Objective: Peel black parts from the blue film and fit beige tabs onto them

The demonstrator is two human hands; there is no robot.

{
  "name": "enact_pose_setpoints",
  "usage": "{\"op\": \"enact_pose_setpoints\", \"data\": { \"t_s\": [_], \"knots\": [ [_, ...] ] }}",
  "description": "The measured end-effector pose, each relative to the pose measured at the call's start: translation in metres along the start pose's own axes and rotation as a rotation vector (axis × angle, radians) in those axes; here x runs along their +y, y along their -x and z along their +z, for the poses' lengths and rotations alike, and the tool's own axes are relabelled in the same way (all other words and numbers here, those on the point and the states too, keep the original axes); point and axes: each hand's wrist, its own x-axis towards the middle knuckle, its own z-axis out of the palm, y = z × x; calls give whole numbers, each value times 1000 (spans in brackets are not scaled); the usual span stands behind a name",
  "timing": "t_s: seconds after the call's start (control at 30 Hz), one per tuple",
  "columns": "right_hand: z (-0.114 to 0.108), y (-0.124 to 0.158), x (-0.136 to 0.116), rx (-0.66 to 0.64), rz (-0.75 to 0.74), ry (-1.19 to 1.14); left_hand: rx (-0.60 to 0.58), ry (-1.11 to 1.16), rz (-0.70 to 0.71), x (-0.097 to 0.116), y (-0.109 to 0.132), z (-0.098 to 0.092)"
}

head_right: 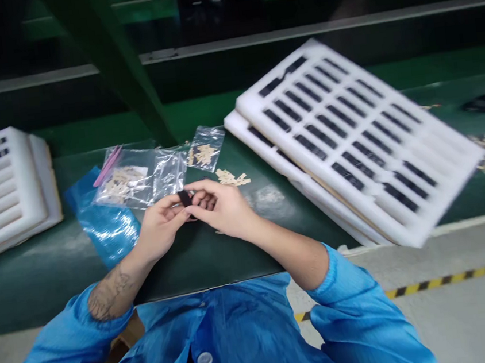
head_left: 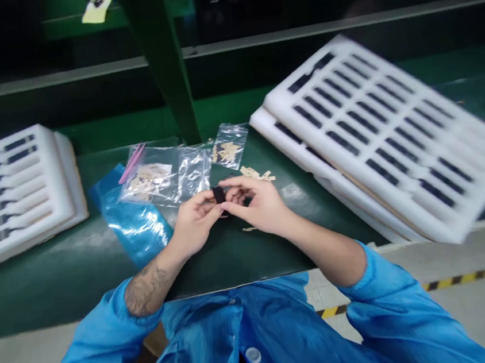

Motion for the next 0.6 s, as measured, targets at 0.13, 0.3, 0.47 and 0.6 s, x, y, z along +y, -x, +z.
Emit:
{"op": "enact_pose_setpoints", "data": {
  "t_s": [0.13,0.3,0.47,0.6],
  "knots": [
    [1,1,-4,49,31,-59,21,-84,25,0,4,2],
    [-13,30,-15,148,7,-25,-39,-335,44,-3,13,5],
    [-67,101,-11,447,-253,635,50,-866,482,0,15,-4],
    [-123,158,12,592,-91,908,142,-1158,744,22,17,-16]
  ]
}}
